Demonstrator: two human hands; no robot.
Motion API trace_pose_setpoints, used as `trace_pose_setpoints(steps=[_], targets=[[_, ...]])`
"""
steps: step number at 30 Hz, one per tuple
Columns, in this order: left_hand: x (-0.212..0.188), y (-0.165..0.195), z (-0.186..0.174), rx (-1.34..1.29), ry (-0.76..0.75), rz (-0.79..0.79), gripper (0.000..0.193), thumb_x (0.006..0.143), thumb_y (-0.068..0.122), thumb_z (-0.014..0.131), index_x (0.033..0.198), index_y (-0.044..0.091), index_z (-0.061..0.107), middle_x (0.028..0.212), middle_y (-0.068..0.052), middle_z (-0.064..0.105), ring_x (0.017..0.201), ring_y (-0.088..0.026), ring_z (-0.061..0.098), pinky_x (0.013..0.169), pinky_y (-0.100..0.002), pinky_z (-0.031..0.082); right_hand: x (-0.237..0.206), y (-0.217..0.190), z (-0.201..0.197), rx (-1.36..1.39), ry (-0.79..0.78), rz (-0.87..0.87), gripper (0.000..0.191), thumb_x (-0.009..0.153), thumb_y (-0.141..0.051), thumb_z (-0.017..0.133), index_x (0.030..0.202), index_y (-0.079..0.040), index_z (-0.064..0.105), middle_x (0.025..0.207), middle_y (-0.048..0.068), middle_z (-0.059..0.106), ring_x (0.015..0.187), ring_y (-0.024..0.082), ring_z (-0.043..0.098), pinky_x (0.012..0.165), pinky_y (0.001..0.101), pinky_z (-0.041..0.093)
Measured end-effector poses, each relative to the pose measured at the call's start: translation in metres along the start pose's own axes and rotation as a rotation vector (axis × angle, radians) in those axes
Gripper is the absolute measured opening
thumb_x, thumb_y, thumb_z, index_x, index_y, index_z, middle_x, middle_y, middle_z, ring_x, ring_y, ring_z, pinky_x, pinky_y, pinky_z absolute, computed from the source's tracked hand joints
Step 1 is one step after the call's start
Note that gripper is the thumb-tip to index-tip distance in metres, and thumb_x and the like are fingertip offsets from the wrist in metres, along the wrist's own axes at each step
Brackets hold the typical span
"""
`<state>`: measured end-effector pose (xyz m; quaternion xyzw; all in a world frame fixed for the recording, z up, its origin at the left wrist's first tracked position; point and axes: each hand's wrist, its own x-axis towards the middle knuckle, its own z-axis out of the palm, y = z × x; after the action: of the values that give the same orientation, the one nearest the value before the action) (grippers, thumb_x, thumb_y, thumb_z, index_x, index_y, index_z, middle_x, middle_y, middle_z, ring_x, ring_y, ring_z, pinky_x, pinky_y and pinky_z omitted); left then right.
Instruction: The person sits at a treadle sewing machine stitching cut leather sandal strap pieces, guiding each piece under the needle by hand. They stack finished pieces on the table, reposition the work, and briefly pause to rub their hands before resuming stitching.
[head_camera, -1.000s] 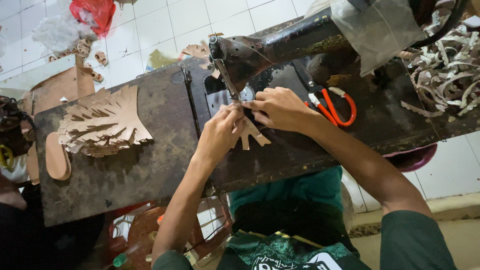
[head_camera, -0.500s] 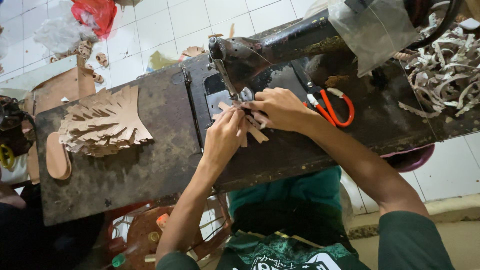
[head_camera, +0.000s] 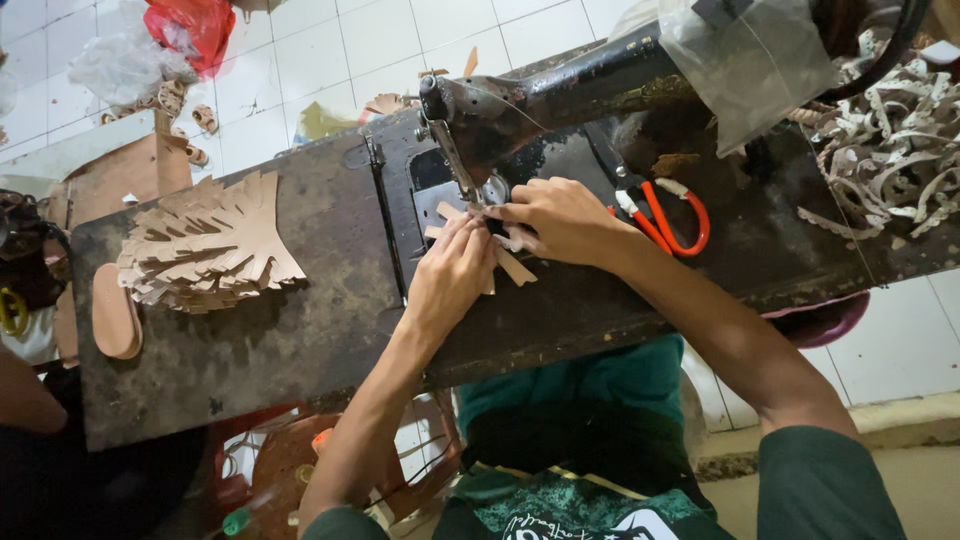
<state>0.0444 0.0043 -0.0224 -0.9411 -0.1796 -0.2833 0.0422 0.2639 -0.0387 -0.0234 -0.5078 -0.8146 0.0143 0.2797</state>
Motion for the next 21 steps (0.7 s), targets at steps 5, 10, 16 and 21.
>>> trace_pose_setpoints(steps=[5, 10, 16, 21], targets=[[-0.0007, -0.0033, -0.0005, 0.024, -0.035, 0.060, 0.024, 0.091, 0.009, 0.070, 0.111, -0.005, 0.068, 0.115, -0.015, 0.067, 0.124, -0.032, 0.063, 0.112, -0.042, 0.050, -0.0004, 0.0006, -0.0015, 0.021, -0.028, 0.012, 0.032, 0.089, -0.024, 0.071, 0.120, -0.017, 0.073, 0.087, 0.008, 0.062, 0.086, 0.031, 0.064, 0.072, 0.0460, 0.051], [-0.0005, -0.0049, -0.0003, -0.006, -0.055, 0.035, 0.029, 0.090, 0.007, 0.071, 0.116, -0.006, 0.065, 0.121, -0.018, 0.067, 0.127, -0.033, 0.063, 0.114, -0.044, 0.050, -0.0005, 0.0014, -0.0005, 0.002, -0.028, 0.006, 0.033, 0.088, -0.024, 0.072, 0.120, -0.015, 0.072, 0.087, 0.008, 0.062, 0.086, 0.031, 0.064, 0.072, 0.0454, 0.052], [0.0000, -0.0059, -0.0005, -0.093, -0.048, -0.038, 0.027, 0.091, 0.007, 0.071, 0.115, 0.000, 0.063, 0.124, -0.017, 0.068, 0.129, -0.033, 0.062, 0.112, -0.046, 0.052, -0.0015, 0.0033, 0.0020, 0.024, 0.023, -0.011, 0.019, 0.089, -0.021, 0.071, 0.105, -0.010, 0.071, 0.090, 0.007, 0.064, 0.086, 0.029, 0.065, 0.074, 0.0437, 0.052], [0.0003, -0.0050, -0.0012, -0.083, -0.023, -0.013, 0.025, 0.090, 0.005, 0.071, 0.113, -0.001, 0.064, 0.121, -0.016, 0.068, 0.126, -0.033, 0.063, 0.110, -0.046, 0.052, -0.0003, 0.0039, 0.0013, 0.003, -0.003, -0.003, 0.017, 0.089, -0.020, 0.072, 0.103, -0.010, 0.071, 0.087, 0.007, 0.063, 0.083, 0.029, 0.064, 0.071, 0.0436, 0.052]])
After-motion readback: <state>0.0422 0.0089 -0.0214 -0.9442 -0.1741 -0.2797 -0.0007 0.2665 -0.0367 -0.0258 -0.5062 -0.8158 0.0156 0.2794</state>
